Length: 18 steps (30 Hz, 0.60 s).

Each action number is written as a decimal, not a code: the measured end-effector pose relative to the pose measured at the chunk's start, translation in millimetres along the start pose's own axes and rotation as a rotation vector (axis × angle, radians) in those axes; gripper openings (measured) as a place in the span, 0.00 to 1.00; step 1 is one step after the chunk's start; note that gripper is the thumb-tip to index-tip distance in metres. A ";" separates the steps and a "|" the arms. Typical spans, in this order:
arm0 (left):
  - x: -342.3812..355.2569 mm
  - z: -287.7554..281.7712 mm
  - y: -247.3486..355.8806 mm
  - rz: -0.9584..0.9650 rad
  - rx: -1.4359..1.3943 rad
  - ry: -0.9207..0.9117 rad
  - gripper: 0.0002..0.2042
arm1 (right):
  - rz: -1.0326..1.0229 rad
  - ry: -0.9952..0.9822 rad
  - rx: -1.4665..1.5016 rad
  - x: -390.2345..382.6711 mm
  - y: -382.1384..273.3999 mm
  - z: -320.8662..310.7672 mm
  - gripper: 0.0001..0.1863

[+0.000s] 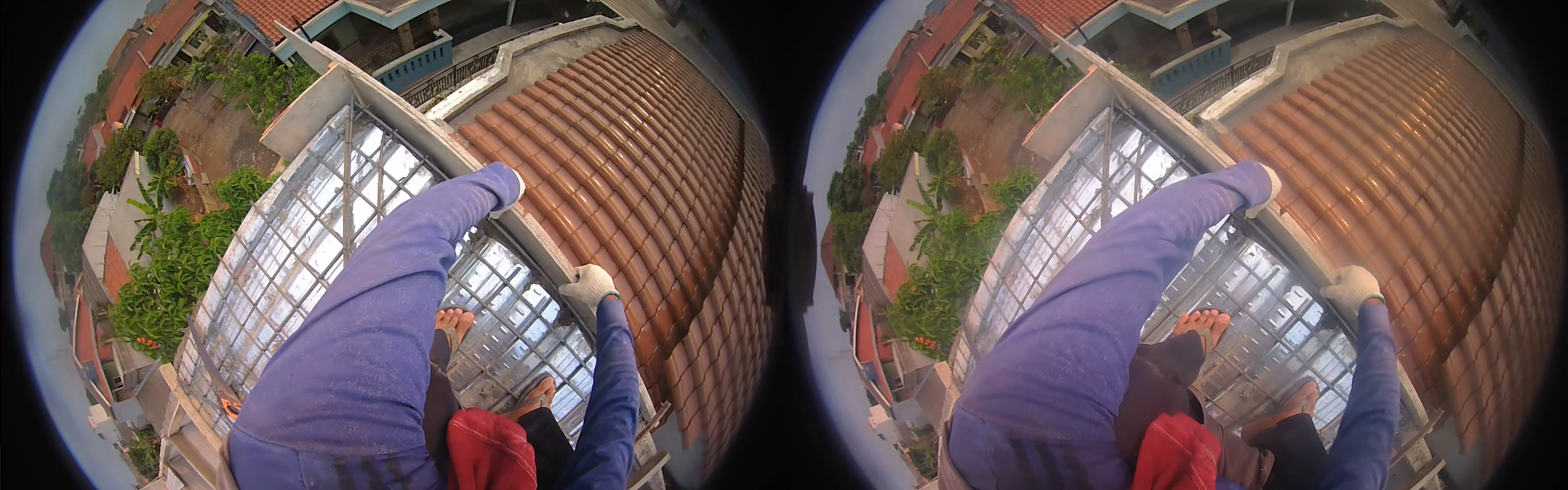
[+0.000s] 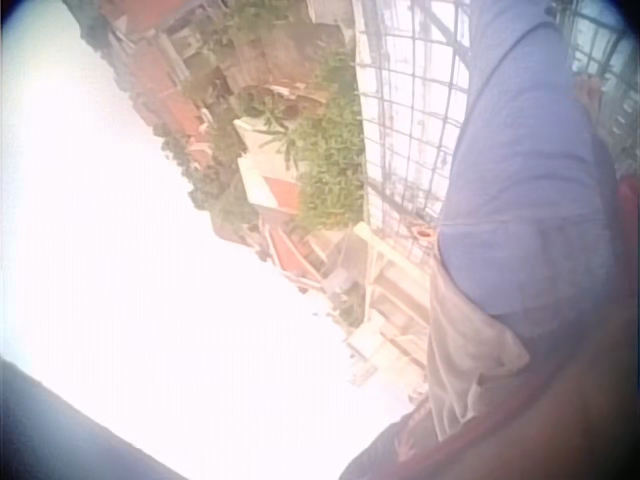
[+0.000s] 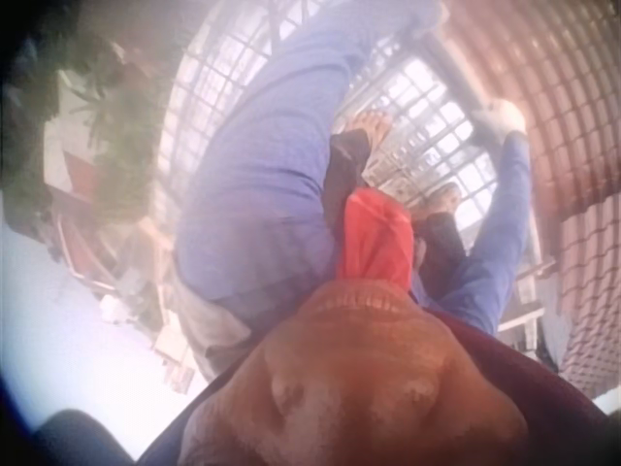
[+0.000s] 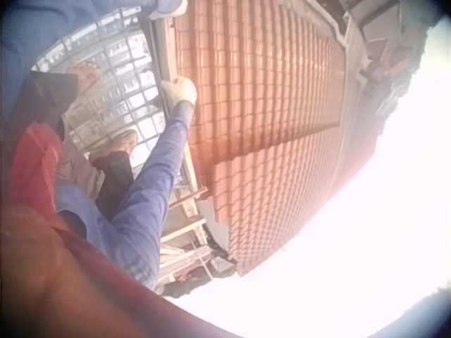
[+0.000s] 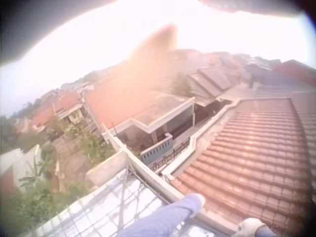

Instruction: The person positions a wooden plank on a metal scaffolding grid on a rooftop and then uses a hand saw to cut the plank. The person holds the plank steady with one hand while sawing with the other.

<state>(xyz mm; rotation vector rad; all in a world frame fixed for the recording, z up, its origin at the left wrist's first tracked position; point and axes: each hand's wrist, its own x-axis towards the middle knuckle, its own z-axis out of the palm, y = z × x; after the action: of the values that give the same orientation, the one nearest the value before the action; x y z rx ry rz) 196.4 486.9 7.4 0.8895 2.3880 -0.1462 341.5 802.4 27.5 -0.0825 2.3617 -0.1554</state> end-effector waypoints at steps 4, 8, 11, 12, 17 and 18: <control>-1.5 -6.5 5.0 -0.003 0.023 0.014 0.24 | -0.013 -0.003 -0.043 7.3 11.4 2.8 0.29; -9.1 -4.1 4.9 -0.012 0.016 0.006 0.24 | -0.034 -0.043 0.011 4.5 4.1 0.8 0.30; -5.3 -8.5 5.2 -0.021 0.008 0.019 0.23 | -0.044 0.009 -0.033 7.5 17.0 5.7 0.31; -3.4 -6.8 4.2 -0.022 0.009 0.022 0.23 | -0.050 0.001 -0.031 8.7 15.7 4.9 0.31; 2.3 7.5 0.0 -0.002 0.027 0.042 0.22 | -0.061 -0.023 -0.035 10.3 13.2 4.7 0.32; 1.4 6.2 2.0 0.001 0.026 0.036 0.22 | -0.055 -0.022 -0.040 6.9 11.3 3.0 0.32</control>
<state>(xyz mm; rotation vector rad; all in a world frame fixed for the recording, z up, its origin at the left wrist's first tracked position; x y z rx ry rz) 199.7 487.4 1.8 0.9128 2.4244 -0.1626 338.5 812.5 19.0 -0.1674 2.3416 -0.1333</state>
